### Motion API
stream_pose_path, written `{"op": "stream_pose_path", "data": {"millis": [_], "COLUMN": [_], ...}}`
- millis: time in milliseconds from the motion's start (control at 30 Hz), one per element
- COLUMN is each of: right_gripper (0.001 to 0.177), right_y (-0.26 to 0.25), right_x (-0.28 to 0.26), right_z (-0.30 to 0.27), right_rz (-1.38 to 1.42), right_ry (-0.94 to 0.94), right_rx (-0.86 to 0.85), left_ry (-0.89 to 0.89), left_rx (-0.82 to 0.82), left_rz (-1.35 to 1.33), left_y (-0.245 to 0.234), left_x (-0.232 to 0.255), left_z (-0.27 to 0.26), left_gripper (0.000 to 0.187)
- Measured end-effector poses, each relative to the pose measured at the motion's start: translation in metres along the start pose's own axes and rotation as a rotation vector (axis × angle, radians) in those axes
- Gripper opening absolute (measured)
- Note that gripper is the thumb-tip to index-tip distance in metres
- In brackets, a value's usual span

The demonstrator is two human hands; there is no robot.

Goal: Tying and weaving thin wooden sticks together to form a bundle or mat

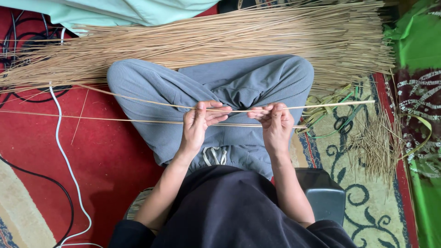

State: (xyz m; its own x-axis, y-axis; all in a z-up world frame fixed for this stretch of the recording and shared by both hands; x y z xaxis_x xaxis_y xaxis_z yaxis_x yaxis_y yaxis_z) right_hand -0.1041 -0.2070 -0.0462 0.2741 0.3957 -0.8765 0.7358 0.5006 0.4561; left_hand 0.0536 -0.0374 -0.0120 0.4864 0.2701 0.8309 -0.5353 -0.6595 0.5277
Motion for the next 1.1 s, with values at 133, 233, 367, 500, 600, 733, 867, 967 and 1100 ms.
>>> {"op": "stream_pose_path", "data": {"millis": [133, 233, 367, 500, 600, 733, 867, 967, 1100], "right_gripper": [0.032, 0.032, 0.025, 0.014, 0.018, 0.023, 0.03, 0.031, 0.033], "right_y": [-0.037, -0.041, -0.026, -0.015, -0.02, -0.034, -0.043, -0.045, -0.053], "right_x": [0.002, 0.01, 0.009, 0.016, 0.035, 0.068, 0.088, 0.094, 0.102], "right_z": [-0.003, -0.019, -0.025, -0.033, -0.038, -0.042, -0.049, -0.051, -0.053], "right_rz": [-0.003, -0.028, -0.018, -0.113, -0.136, -0.186, -0.285, -0.3, -0.306], "right_ry": [-0.004, 0.041, 0.071, 0.132, 0.192, 0.277, 0.355, 0.39, 0.441], "right_rx": [0.089, 0.109, 0.117, 0.105, 0.146, 0.165, 0.196, 0.228, 0.242], "left_ry": [0.046, 0.012, 0.02, 0.047, -0.014, -0.153, -0.282, -0.324, -0.328], "left_rx": [0.053, 0.098, 0.105, 0.109, 0.16, 0.216, 0.329, 0.376, 0.385], "left_rz": [0.061, 0.15, 0.163, 0.201, 0.21, 0.248, 0.286, 0.315, 0.382], "left_y": [-0.027, -0.048, -0.047, -0.052, -0.064, -0.085, -0.105, -0.114, -0.119], "left_x": [0.016, 0.005, 0.012, 0.006, -0.019, -0.049, -0.075, -0.081, -0.079], "left_z": [-0.008, -0.021, -0.024, -0.025, -0.03, -0.038, -0.044, -0.045, -0.042], "left_gripper": [0.056, 0.056, 0.055, 0.045, 0.032, 0.039, 0.049, 0.052, 0.056]}}
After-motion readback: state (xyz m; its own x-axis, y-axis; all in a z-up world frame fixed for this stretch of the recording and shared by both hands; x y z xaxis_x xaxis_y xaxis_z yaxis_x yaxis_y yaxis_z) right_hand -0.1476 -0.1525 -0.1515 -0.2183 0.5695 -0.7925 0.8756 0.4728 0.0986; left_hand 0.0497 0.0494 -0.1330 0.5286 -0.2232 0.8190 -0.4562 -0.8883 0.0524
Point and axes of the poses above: each hand's wrist, its own z-axis towards the middle knuckle, its own y-axis out of the palm, x = y × z, the point moved 9 cm from there along z, towards the middle knuckle, and after that the axes turned 1 degree about y, right-handed, at the moved point
